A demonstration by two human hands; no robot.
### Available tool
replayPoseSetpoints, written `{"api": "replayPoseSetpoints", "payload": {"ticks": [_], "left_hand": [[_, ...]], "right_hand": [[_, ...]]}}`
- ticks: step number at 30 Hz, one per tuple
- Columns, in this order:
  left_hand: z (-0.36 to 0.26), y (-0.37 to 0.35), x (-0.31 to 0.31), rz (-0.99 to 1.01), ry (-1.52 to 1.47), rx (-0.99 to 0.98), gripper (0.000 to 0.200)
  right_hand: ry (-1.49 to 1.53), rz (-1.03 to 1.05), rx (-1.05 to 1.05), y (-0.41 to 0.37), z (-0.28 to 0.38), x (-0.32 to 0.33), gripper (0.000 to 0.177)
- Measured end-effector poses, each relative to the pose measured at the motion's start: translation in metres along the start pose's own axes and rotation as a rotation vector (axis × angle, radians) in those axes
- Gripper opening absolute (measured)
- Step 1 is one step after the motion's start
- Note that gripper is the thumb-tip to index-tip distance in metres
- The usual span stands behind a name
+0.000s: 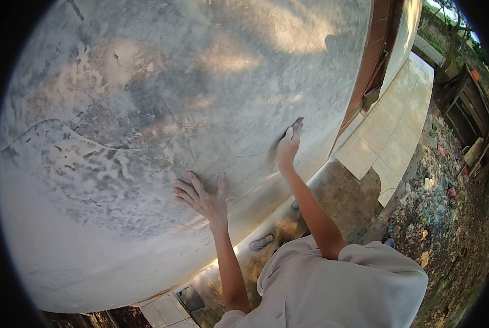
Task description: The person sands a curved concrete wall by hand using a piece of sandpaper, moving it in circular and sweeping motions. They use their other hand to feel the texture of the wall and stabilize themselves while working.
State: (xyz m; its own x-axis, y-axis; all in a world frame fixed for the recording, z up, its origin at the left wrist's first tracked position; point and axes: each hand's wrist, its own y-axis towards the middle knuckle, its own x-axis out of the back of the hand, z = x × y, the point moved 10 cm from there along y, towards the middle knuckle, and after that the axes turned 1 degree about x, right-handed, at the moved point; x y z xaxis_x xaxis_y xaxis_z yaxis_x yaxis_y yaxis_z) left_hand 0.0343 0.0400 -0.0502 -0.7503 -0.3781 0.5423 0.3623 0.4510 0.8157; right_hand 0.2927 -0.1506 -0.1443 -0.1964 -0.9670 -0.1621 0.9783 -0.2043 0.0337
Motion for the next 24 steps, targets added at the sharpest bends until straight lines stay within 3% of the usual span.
{"api": "replayPoseSetpoints", "payload": {"ticks": [3, 5, 7, 10, 14, 17, 19, 21, 24], "left_hand": [[0.0, -0.001, 0.002, -0.013, 0.006, -0.004, 0.098], [-0.002, 0.0, 0.0, 0.002, 0.019, -0.003, 0.098], [0.0, 0.0, 0.0, 0.004, -0.038, 0.037, 0.093], [-0.001, 0.001, 0.002, -0.019, -0.036, 0.014, 0.093], [0.0, 0.0, 0.0, 0.01, -0.003, 0.023, 0.098], [-0.005, 0.001, 0.003, -0.036, -0.006, -0.019, 0.098], [-0.003, -0.001, 0.0, -0.007, 0.002, 0.001, 0.098], [-0.002, 0.002, 0.0, 0.012, 0.002, 0.011, 0.098], [-0.001, 0.0, 0.0, 0.029, -0.005, 0.023, 0.098]], "right_hand": [[-0.011, -0.042, -0.048, -0.003, -0.008, -0.003, 0.052], [-0.093, 0.07, 0.183, -0.057, 0.023, -0.025, 0.053], [-0.129, 0.18, 0.232, -0.109, 0.025, -0.043, 0.053], [-0.234, 0.185, 0.286, -0.099, 0.022, -0.042, 0.053], [0.008, -0.045, -0.036, -0.004, 0.013, -0.006, 0.053], [0.017, -0.102, -0.017, -0.003, 0.009, -0.008, 0.053], [-0.005, -0.029, 0.187, -0.054, 0.022, -0.029, 0.053], [0.025, 0.091, 0.207, -0.105, 0.021, -0.044, 0.052], [-0.075, 0.18, 0.204, -0.112, 0.024, -0.043, 0.052]]}}
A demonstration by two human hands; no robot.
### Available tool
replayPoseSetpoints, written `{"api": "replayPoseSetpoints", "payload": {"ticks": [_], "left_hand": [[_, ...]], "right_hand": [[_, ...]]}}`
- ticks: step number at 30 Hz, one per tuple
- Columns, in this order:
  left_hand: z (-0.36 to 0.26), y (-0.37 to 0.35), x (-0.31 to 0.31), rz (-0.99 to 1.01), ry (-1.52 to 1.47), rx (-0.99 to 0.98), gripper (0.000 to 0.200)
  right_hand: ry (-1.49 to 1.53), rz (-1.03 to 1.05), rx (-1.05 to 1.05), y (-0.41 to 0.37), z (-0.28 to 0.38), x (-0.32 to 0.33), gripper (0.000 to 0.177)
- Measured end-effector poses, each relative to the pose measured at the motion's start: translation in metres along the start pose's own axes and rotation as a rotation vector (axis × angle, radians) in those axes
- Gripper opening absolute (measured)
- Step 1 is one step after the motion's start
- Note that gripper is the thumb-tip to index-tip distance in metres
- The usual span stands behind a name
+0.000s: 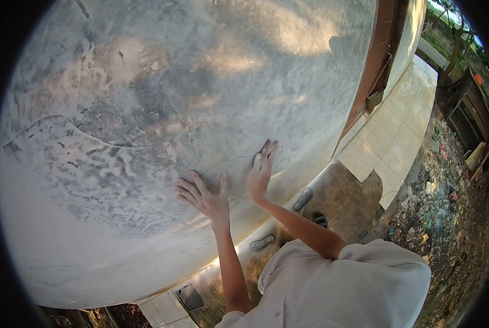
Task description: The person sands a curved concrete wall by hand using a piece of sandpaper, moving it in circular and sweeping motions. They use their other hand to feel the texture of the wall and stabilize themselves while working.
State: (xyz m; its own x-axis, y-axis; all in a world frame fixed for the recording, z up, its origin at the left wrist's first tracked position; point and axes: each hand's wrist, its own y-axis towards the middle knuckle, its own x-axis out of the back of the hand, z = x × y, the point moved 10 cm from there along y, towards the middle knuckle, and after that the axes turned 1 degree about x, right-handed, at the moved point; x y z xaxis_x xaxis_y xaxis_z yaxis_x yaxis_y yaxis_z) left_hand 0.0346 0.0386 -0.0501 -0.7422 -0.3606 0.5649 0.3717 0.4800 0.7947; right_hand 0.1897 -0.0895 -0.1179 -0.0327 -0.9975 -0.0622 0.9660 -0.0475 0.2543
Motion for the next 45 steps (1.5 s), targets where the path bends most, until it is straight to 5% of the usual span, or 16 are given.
{"api": "replayPoseSetpoints", "payload": {"ticks": [8, 12, 16, 18, 20, 23, 29, 32, 35, 37, 40, 43, 45], "left_hand": [[-0.003, 0.002, 0.002, -0.056, 0.008, -0.067, 0.097], [-0.004, 0.003, 0.003, -0.025, -0.013, -0.025, 0.095], [-0.004, 0.002, 0.002, -0.031, -0.034, 0.002, 0.096], [-0.005, 0.003, 0.001, -0.03, -0.037, -0.003, 0.096], [-0.004, 0.002, 0.002, -0.025, -0.036, -0.007, 0.097], [-0.006, 0.0, -0.001, -0.041, -0.012, -0.017, 0.102], [-0.015, -0.002, -0.01, -0.04, -0.06, 0.056, 0.11], [-0.018, 0.0, -0.015, -0.041, -0.051, 0.106, 0.114], [-0.019, -0.006, -0.013, -0.062, -0.05, 0.117, 0.113], [-0.024, -0.004, -0.014, -0.063, -0.057, 0.12, 0.114], [-0.028, -0.006, -0.021, -0.043, -0.056, 0.172, 0.114], [-0.037, -0.011, -0.028, -0.053, -0.122, 0.235, 0.114], [-0.049, -0.014, -0.037, -0.037, -0.135, 0.255, 0.115]], "right_hand": [[0.112, -0.234, -0.29, 0.1, -0.084, 0.051, 0.056], [0.028, -0.067, -0.064, 0.023, -0.001, 0.009, 0.054], [0.142, 0.021, -0.099, 0.019, -0.002, 0.008, 0.054], [0.284, -0.211, -0.198, 0.067, -0.038, 0.04, 0.053], [0.464, -0.241, -0.347, 0.129, -0.154, 0.049, 0.053], [0.341, -0.361, -0.328, 0.14, -0.13, 0.074, 0.054], [0.178, 0.009, -0.182, 0.016, -0.014, 0.013, 0.053], [0.192, 0.032, -0.153, 0.037, -0.02, 0.027, 0.053], [0.291, -0.243, -0.259, 0.103, -0.088, 0.07, 0.056], [0.266, -0.256, -0.325, 0.15, -0.189, 0.081, 0.06], [0.274, -0.34, -0.426, 0.129, -0.163, 0.084, 0.062], [0.124, -0.212, -0.194, 0.075, -0.099, 0.048, 0.055], [0.153, -0.161, -0.227, 0.047, -0.075, 0.036, 0.055]]}}
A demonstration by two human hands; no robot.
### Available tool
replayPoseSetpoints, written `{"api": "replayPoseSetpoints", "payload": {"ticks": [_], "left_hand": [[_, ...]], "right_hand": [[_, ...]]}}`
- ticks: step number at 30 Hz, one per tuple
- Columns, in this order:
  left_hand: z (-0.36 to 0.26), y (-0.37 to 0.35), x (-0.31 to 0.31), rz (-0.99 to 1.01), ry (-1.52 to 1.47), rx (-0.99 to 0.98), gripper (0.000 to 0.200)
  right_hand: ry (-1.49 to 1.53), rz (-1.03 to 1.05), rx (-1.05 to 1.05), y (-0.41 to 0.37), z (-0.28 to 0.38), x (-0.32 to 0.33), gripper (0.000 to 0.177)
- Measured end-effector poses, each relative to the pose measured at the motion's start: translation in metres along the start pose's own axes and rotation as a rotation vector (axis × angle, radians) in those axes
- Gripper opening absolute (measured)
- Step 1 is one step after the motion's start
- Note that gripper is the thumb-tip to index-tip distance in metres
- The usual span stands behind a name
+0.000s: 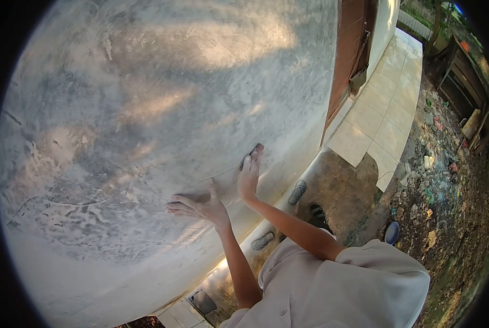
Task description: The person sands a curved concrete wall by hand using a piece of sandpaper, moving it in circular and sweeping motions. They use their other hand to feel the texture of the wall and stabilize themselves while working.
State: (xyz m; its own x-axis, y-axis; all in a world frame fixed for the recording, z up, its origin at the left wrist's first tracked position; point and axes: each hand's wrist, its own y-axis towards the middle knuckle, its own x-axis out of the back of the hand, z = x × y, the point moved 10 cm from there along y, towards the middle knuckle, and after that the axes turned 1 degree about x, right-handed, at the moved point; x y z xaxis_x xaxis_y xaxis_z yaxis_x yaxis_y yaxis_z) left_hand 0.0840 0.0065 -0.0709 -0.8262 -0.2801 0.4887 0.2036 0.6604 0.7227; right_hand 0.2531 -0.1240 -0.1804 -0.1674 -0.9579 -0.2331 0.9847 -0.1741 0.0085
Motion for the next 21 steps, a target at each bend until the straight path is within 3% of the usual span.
{"api": "replayPoseSetpoints", "payload": {"ticks": [4, 8, 11, 14, 16, 19, 20, 21], "left_hand": [[-0.004, -0.005, -0.005, 0.012, -0.003, 0.071, 0.119], [-0.004, -0.006, -0.004, 0.012, -0.003, 0.08, 0.119], [-0.008, -0.006, -0.003, 0.012, -0.024, 0.089, 0.117], [-0.011, -0.009, -0.007, -0.008, -0.001, 0.086, 0.116], [-0.018, -0.013, -0.013, -0.004, -0.002, 0.074, 0.116], [-0.023, -0.02, -0.021, 0.016, 0.018, 0.087, 0.116], [-0.026, -0.022, -0.024, 0.028, 0.025, 0.085, 0.116], [-0.029, -0.022, -0.022, 0.019, 0.017, 0.114, 0.115]], "right_hand": [[0.057, -0.014, 0.016, 0.046, -0.01, 0.019, 0.053], [0.114, -0.214, -0.22, 0.161, -0.118, 0.069, 0.055], [0.016, -0.298, -0.303, 0.186, -0.145, 0.086, 0.054], [0.11, -0.238, -0.286, 0.126, -0.085, 0.06, 0.054], [0.122, -0.155, -0.11, 0.082, -0.063, 0.033, 0.055], [0.081, -0.102, -0.219, 0.091, -0.059, 0.037, 0.055], [0.033, -0.182, -0.11, 0.113, -0.058, 0.051, 0.054], [0.024, -0.178, -0.178, 0.138, -0.081, 0.064, 0.054]]}}
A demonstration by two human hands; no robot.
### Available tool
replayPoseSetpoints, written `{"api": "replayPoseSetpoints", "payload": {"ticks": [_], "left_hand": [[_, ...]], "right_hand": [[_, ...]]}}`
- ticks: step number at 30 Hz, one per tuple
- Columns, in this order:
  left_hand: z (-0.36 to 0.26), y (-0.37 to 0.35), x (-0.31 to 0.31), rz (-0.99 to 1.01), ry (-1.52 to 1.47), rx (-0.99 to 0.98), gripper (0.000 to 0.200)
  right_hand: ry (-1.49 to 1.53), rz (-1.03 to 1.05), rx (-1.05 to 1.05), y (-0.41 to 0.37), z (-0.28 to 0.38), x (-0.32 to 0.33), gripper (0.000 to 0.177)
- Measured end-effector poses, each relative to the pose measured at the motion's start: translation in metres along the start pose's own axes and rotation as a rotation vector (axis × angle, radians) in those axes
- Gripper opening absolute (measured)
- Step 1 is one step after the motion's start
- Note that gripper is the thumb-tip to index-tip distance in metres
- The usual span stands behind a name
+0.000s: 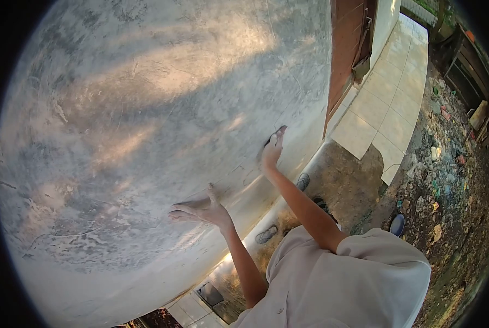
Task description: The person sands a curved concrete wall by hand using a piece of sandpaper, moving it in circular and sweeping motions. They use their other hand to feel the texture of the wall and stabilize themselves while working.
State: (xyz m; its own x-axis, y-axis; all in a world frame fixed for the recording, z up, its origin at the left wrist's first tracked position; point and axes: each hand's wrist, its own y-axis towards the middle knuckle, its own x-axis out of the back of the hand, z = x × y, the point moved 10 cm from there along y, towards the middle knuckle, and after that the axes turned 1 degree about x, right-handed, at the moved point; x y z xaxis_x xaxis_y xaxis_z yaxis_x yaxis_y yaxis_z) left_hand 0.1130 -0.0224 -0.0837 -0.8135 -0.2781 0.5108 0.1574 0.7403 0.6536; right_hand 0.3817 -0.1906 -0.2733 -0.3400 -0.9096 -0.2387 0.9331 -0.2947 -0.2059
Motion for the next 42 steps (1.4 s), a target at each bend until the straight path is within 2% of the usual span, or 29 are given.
{"api": "replayPoseSetpoints", "payload": {"ticks": [2, 4, 7, 9, 10, 12, 13, 16, 17, 18, 19, 21, 24, 27, 29, 30, 32, 36, 38, 39, 41, 42], "left_hand": [[-0.001, -0.001, -0.002, -0.014, -0.011, 0.033, 0.115], [-0.002, -0.002, -0.003, -0.035, 0.021, -0.004, 0.116], [-0.011, -0.007, -0.007, -0.058, 0.003, -0.012, 0.116], [-0.017, -0.011, -0.016, -0.069, -0.005, -0.024, 0.116], [-0.021, -0.016, -0.018, -0.081, -0.011, -0.03, 0.117], [-0.024, -0.021, -0.024, -0.072, -0.005, -0.01, 0.117], [-0.025, -0.022, -0.028, -0.075, -0.005, 0.009, 0.117], [-0.03, -0.023, -0.028, -0.071, -0.007, 0.02, 0.118], [-0.029, -0.023, -0.029, -0.077, -0.002, 0.024, 0.118], [-0.028, -0.024, -0.03, -0.08, -0.013, 0.024, 0.118], [-0.029, -0.025, -0.032, -0.081, -0.026, 0.021, 0.118], [-0.03, -0.032, -0.039, -0.078, -0.032, 0.038, 0.118], [-0.038, -0.042, -0.052, -0.065, -0.055, 0.083, 0.118], [-0.044, -0.048, -0.063, -0.064, -0.075, 0.12, 0.118], [-0.042, -0.052, -0.063, -0.078, -0.07, 0.128, 0.117], [-0.04, -0.053, -0.066, -0.061, -0.054, 0.122, 0.117], [-0.039, -0.053, -0.068, -0.056, -0.03, 0.119, 0.116], [-0.048, -0.056, -0.072, -0.053, -0.067, 0.116, 0.112], [-0.048, -0.06, -0.073, -0.032, -0.077, 0.15, 0.112], [-0.048, -0.059, -0.072, -0.044, -0.084, 0.156, 0.111], [-0.05, -0.059, -0.072, -0.063, -0.091, 0.162, 0.111], [-0.051, -0.06, -0.072, -0.045, -0.095, 0.176, 0.111]], "right_hand": [[-0.015, 0.008, -0.062, 0.068, -0.047, 0.013, 0.053], [0.235, 0.021, -0.278, 0.114, -0.118, 0.014, 0.054], [0.195, -0.054, -0.234, 0.047, -0.051, 0.01, 0.053], [-0.037, 0.013, 0.107, -0.008, -0.001, -0.001, 0.052], [-0.042, 0.007, 0.103, -0.018, 0.005, 0.0, 0.052], [0.045, 0.098, 0.026, -0.026, 0.007, -0.005, 0.052], [-0.029, 0.087, -0.037, -0.005, -0.007, 0.0, 0.051], [0.056, 0.055, -0.072, 0.085, -0.052, 0.022, 0.051], [0.189, 0.078, -0.168, 0.121, -0.097, 0.026, 0.051], [0.322, 0.099, -0.266, 0.126, -0.099, 0.024, 0.051], [0.32, 0.103, -0.269, 0.12, -0.1, 0.02, 0.051], [0.038, -0.003, -0.174, 0.085, -0.081, 0.024, 0.051], [-0.014, 0.049, -0.143, 0.023, -0.035, 0.016, 0.05], [-0.01, 0.014, -0.132, 0.047, -0.046, 0.019, 0.05], [-0.046, -0.037, -0.269, 0.085, -0.06, 0.036, 0.051], [-0.055, -0.018, -0.272, 0.106, -0.066, 0.044, 0.051], [0.243, 0.094, -0.609, 0.121, -0.109, 0.037, 0.053], [0.168, 0.008, -0.538, 0.073, -0.125, 0.022, 0.054], [-0.169, 0.037, -0.116, 0.047, -0.098, 0.012, 0.054], [-0.171, 0.032, -0.12, 0.049, -0.08, 0.017, 0.054], [-0.011, 0.032, -0.431, 0.049, -0.048, 0.027, 0.054], [-0.011, 0.037, -0.434, 0.069, -0.065, 0.032, 0.054]]}}
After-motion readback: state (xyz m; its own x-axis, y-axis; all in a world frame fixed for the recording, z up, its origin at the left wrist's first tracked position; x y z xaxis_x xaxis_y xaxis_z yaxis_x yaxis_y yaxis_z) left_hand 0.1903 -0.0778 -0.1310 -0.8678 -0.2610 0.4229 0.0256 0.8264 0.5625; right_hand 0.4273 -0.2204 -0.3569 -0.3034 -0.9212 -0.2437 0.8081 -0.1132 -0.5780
